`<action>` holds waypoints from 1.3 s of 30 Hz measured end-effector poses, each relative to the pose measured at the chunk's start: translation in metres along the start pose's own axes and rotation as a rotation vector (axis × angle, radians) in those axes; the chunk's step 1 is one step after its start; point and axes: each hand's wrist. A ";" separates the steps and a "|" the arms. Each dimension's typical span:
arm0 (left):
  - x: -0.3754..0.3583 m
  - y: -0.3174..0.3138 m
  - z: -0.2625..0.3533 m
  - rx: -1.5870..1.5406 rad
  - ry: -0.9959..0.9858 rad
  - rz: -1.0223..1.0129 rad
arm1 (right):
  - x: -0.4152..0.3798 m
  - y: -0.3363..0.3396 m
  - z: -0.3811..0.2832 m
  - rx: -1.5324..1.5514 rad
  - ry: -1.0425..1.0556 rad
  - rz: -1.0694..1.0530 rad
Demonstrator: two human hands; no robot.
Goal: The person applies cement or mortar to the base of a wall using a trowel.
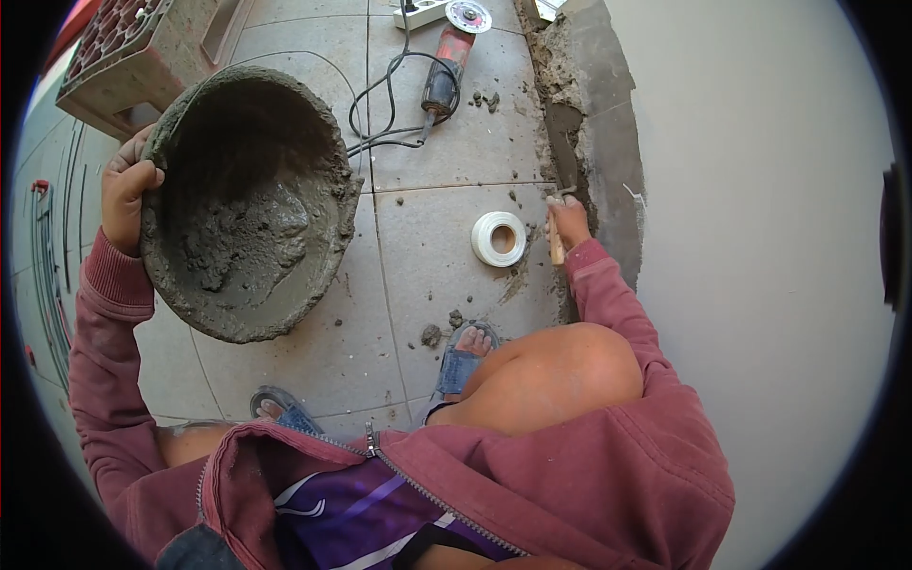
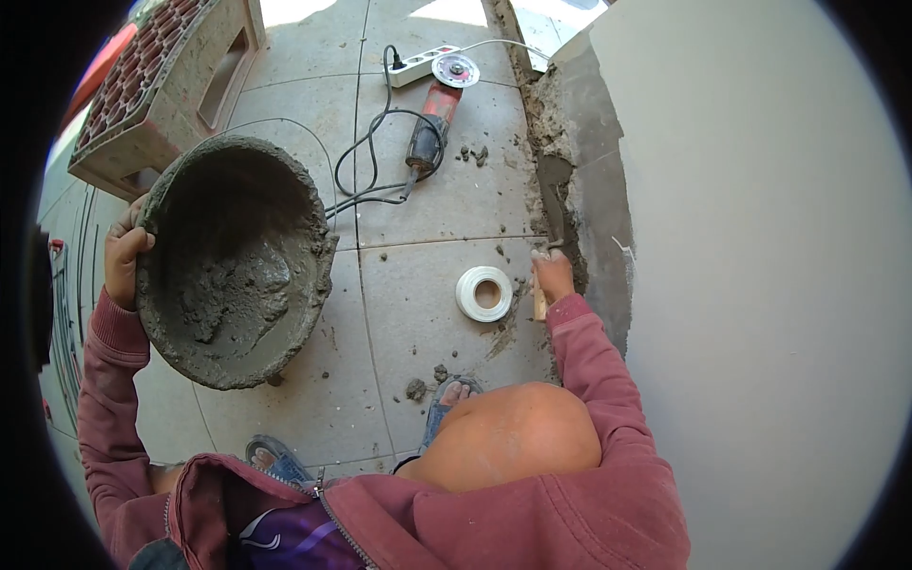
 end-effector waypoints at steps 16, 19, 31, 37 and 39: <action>-0.001 -0.002 -0.002 0.090 -0.002 0.043 | 0.071 -0.024 -0.039 0.268 -0.135 0.055; -0.002 0.000 0.000 0.095 0.011 0.068 | 0.044 -0.002 -0.039 0.532 -0.140 -0.012; -0.001 -0.004 -0.003 0.123 0.032 0.169 | -0.108 -0.122 -0.172 -0.617 0.983 -0.635; -0.002 -0.017 0.001 0.192 0.014 0.246 | -0.152 -0.179 -0.196 -1.046 1.267 -0.662; -0.001 -0.018 0.000 0.195 -0.001 0.244 | -0.164 -0.176 -0.191 -1.051 1.234 -0.742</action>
Point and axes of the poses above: each hand's wrist, its own x-axis towards the middle knuckle, its own y-axis out of the back of the hand, z = x × y, and after that the axes turned 14 degrees about x, right-handed
